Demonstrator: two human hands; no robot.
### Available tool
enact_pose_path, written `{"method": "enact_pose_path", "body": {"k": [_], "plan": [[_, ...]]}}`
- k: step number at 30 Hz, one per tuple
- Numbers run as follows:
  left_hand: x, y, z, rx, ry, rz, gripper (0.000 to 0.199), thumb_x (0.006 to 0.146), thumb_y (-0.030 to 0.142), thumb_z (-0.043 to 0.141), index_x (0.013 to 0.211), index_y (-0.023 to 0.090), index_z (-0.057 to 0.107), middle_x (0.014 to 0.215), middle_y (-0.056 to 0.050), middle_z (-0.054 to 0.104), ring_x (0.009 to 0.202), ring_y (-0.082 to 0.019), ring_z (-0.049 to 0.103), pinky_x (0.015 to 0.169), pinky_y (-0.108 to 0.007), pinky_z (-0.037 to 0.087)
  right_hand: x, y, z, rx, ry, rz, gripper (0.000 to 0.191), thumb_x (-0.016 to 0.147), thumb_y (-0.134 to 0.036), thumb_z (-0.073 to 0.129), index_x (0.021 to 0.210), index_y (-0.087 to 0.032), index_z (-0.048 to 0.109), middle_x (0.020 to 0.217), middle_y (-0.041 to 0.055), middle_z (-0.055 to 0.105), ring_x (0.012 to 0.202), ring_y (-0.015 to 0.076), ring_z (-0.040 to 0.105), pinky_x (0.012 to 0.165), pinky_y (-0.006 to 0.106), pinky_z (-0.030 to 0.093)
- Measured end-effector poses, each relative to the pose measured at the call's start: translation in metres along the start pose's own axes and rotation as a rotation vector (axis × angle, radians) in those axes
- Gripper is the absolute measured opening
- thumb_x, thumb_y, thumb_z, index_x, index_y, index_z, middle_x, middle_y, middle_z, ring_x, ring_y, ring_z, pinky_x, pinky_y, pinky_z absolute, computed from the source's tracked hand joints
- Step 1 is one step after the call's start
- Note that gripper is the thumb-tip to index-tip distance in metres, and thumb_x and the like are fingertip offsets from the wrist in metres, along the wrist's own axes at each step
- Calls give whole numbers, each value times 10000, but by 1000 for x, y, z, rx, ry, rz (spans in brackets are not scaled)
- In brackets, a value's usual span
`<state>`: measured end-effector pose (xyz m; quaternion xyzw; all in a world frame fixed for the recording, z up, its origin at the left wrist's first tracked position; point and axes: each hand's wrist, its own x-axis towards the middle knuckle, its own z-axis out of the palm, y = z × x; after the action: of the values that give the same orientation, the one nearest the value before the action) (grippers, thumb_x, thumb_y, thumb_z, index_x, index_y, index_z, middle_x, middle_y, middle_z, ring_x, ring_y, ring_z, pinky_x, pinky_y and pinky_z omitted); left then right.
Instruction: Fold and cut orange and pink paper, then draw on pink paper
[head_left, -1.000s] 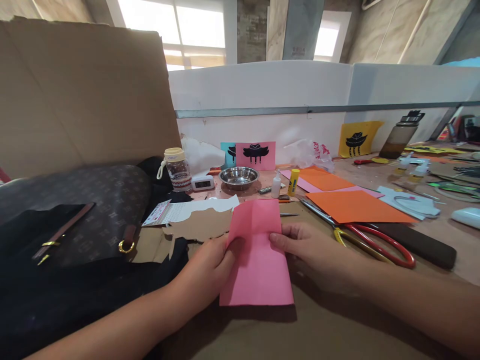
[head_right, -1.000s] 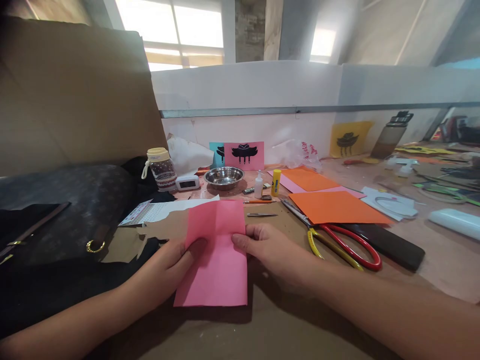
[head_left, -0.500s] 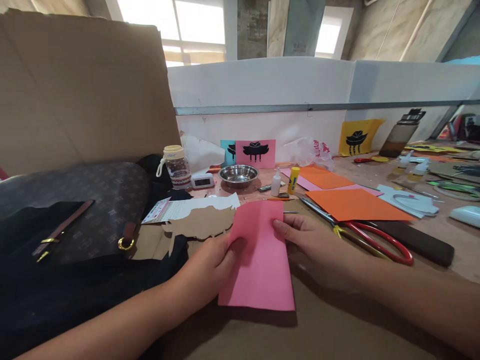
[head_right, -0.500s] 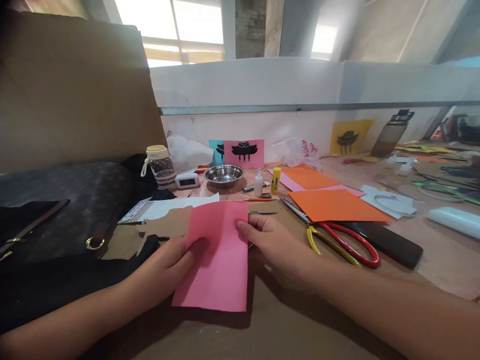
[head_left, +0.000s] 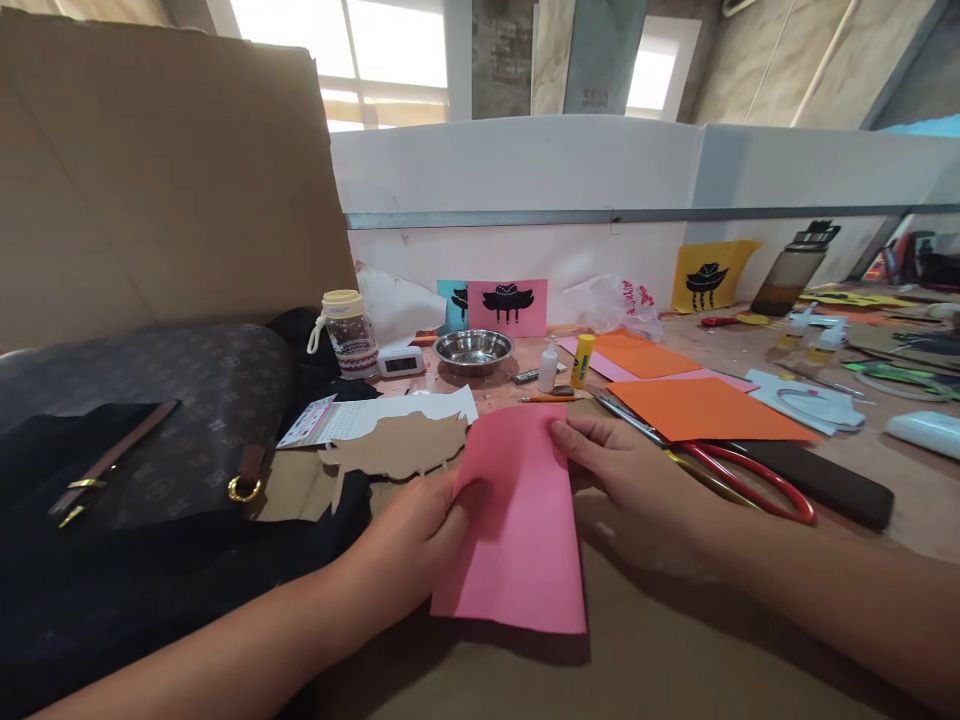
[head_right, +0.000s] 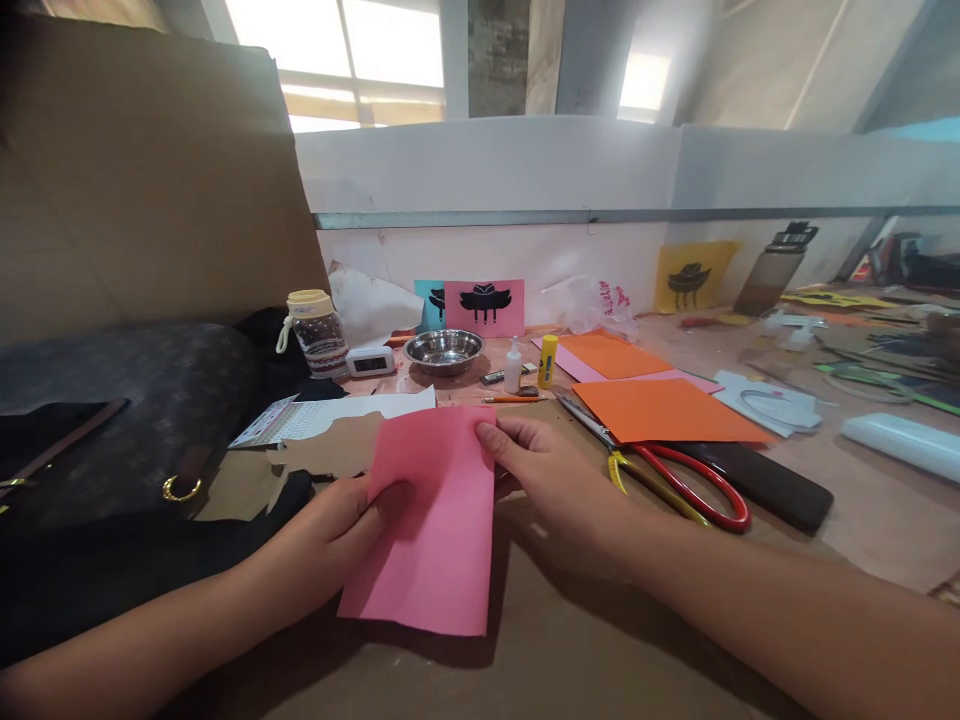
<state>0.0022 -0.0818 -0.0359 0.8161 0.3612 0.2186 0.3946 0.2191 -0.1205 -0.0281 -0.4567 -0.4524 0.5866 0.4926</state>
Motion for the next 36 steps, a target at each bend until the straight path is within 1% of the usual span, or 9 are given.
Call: {"method": "enact_pose_path", "body": {"k": [3, 8, 13, 18, 23, 26, 29, 32, 36], "plan": [[1, -1, 0, -9, -24, -2, 408, 986, 443, 366, 679, 211, 500, 658, 15, 564, 565, -153, 466, 532, -258, 343, 2, 0, -3, -66, 0, -56, 365, 888, -539, 647, 978, -190, 702, 834, 22, 691, 715, 141, 619, 638, 253, 474], [2, -6, 0, 46, -37, 7, 401, 992, 435, 328, 710, 207, 498, 714, 0, 584, 635, -166, 498, 571, -259, 363, 4, 0, -6, -119, -55, -103, 424, 937, -560, 560, 1054, -179, 705, 900, 60, 714, 793, 174, 653, 699, 291, 506], [1, -8, 1, 25, -45, -2, 388, 994, 440, 337, 729, 207, 498, 698, 16, 560, 604, -149, 480, 540, -247, 351, 7, -2, -12, -267, 26, -201, 379, 925, -550, 589, 966, -197, 723, 895, 33, 718, 788, 157, 652, 715, 275, 503], [0, -6, 1, 26, -59, -7, 395, 993, 434, 324, 731, 204, 509, 728, 4, 595, 633, -153, 500, 557, -245, 368, 10, 1, -15, -158, -14, -193, 347, 942, -515, 585, 1031, -207, 718, 983, 55, 738, 845, 182, 678, 747, 305, 526], [0, -6, 2, 59, -61, -24, 399, 988, 454, 312, 754, 205, 518, 723, -6, 608, 634, -166, 525, 553, -254, 369, 8, 1, -13, -155, 38, -209, 397, 942, -545, 561, 924, -174, 702, 905, 59, 726, 775, 170, 664, 722, 302, 526], [1, -7, 2, 85, -47, -29, 393, 974, 452, 315, 753, 206, 527, 727, -14, 624, 642, -176, 535, 565, -262, 376, 7, 3, -8, -87, 67, -154, 334, 905, -501, 640, 942, -172, 681, 879, 42, 707, 739, 143, 647, 662, 258, 512], [4, -8, 1, 116, 29, -101, 406, 947, 468, 319, 717, 210, 532, 700, -21, 625, 630, -192, 542, 551, -276, 369, 8, 8, -3, 10, 16, -16, 275, 896, -445, 663, 963, -178, 641, 800, 3, 668, 632, 100, 619, 542, 198, 462], [9, -12, -1, 89, 95, -186, 443, 918, 530, 319, 726, 210, 559, 718, -45, 659, 659, -227, 582, 554, -293, 396, 12, 13, -1, -100, -82, 114, 261, 907, -411, 641, 1000, -169, 617, 763, 0, 659, 551, 92, 617, 482, 186, 449], [13, -16, -3, 112, 136, -272, 485, 879, 604, 339, 661, 222, 545, 647, -44, 644, 592, -232, 574, 517, -302, 397, 13, 15, -2, -200, -166, 159, 286, 929, -443, 588, 995, -166, 599, 812, 38, 693, 585, 129, 673, 543, 235, 534]]}}
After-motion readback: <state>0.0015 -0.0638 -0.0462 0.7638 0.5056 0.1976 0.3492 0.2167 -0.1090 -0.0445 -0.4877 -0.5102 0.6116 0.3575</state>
